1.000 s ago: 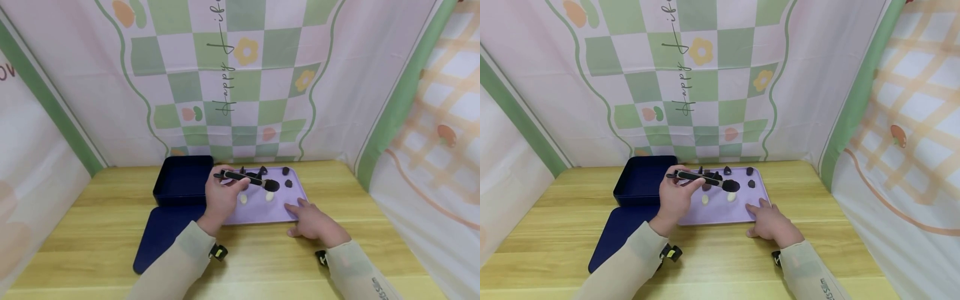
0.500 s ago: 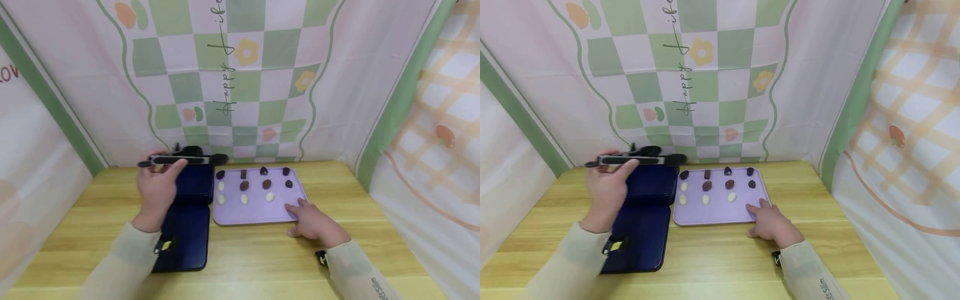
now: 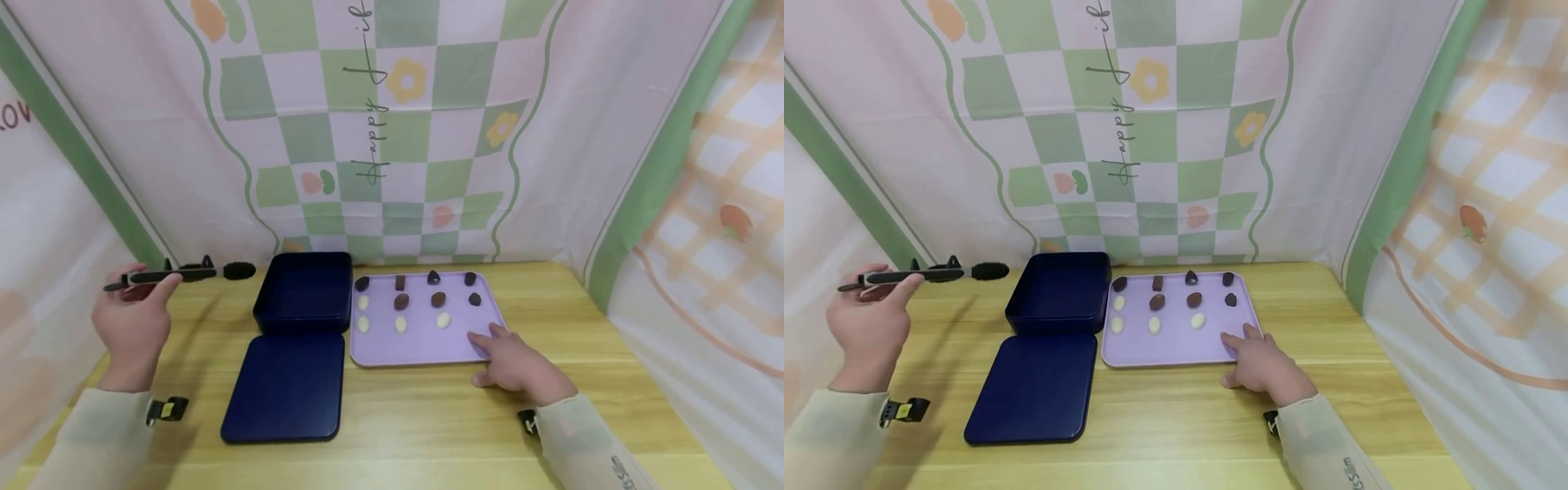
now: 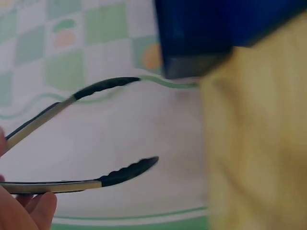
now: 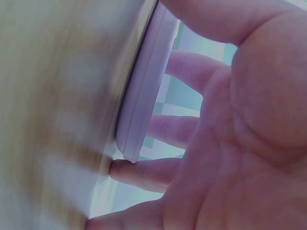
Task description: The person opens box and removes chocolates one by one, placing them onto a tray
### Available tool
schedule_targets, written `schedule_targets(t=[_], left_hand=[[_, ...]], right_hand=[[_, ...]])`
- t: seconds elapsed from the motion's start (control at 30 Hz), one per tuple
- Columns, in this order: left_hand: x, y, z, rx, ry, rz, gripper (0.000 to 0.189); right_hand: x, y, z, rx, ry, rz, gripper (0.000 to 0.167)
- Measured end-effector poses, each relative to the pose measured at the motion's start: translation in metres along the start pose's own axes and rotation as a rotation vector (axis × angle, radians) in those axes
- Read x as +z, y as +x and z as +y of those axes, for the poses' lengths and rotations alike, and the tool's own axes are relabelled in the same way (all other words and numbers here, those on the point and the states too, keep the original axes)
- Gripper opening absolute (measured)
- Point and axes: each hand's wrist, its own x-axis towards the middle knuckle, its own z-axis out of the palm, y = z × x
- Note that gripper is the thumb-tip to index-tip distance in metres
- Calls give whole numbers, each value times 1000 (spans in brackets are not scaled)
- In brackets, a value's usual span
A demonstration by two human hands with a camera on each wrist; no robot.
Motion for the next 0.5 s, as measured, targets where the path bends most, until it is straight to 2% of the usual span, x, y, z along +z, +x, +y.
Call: schedule_targets(t=[0.13, 0.23, 0.4, 0.5], left_hand=[[-5, 4, -25, -118, 90, -73, 59], [-5, 5, -39, -166, 154, -112, 66], [-9, 6, -46, -227, 223, -185, 74], [-16, 5, -47, -220, 291, -245, 75]], right_hand=[[0, 0, 0, -1, -1, 5, 80], [1, 0, 0, 2, 9, 4, 80], [2, 0, 0, 3, 14, 5, 80], [2, 0, 1, 0, 5, 9, 81]])
